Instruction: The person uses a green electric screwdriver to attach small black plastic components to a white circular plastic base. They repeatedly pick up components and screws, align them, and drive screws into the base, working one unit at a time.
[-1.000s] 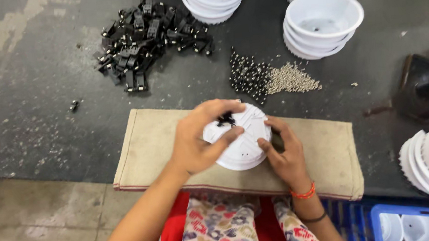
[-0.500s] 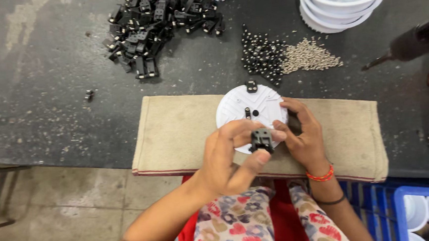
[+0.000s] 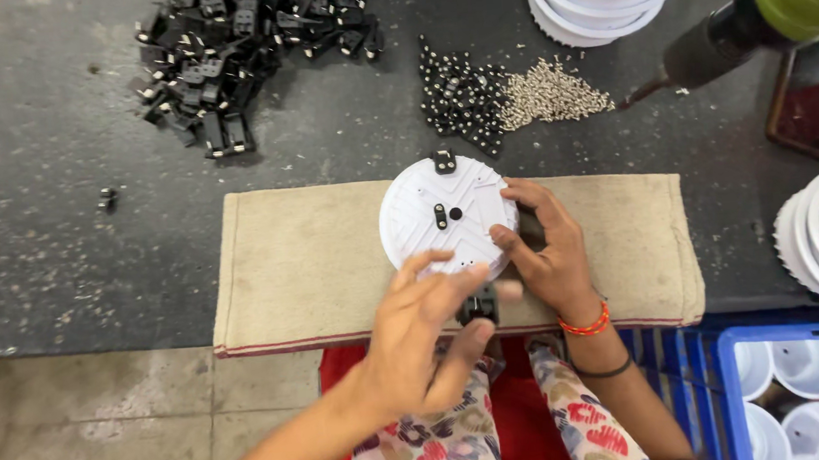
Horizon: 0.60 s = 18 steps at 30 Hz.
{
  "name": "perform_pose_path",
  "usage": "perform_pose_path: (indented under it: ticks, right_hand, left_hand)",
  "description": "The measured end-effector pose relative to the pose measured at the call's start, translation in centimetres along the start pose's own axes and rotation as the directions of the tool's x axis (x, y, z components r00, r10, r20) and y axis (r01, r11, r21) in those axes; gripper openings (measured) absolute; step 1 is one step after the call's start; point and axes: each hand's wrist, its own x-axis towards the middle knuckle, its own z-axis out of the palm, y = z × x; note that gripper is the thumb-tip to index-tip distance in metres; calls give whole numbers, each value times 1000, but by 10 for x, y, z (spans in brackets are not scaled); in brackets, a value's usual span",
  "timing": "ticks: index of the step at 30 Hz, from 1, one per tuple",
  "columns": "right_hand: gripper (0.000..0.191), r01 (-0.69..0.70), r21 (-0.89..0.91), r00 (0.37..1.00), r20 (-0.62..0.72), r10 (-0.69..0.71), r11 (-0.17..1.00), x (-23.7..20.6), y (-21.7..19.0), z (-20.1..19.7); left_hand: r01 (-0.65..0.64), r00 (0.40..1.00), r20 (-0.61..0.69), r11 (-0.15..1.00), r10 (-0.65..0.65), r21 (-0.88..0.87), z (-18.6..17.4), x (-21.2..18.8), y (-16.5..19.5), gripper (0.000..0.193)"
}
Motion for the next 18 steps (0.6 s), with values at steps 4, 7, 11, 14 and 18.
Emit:
perform_pose_path:
  ticks: [4,7,11,14,18]
  right_hand:
    - [39,-11,3,1000,-2,11,1000,1,1,0]
    - [39,-6,-1,1000,2,6,1000,2,1,0]
    - [45,3,9,1000,5,-3,1000,2,-4,-1]
    - [44,126,-134,991,71,-117,983,-2,-11,-4]
    - [53,362,-493,932,184,-312,791,-5,-15,-7]
  left_hand:
    - [338,936,-2,900,-353,-275,34,-35,16,29]
    - [613,774,149,669,-615,-420,55,-59,25,26]
    - [478,877,109,820,-469,-315,57,-78,19,25]
    - [511,859,183,822,-478,-250,57,-83,17,28]
    - [482,866,287,837,-410,-260,63,-93,21,27]
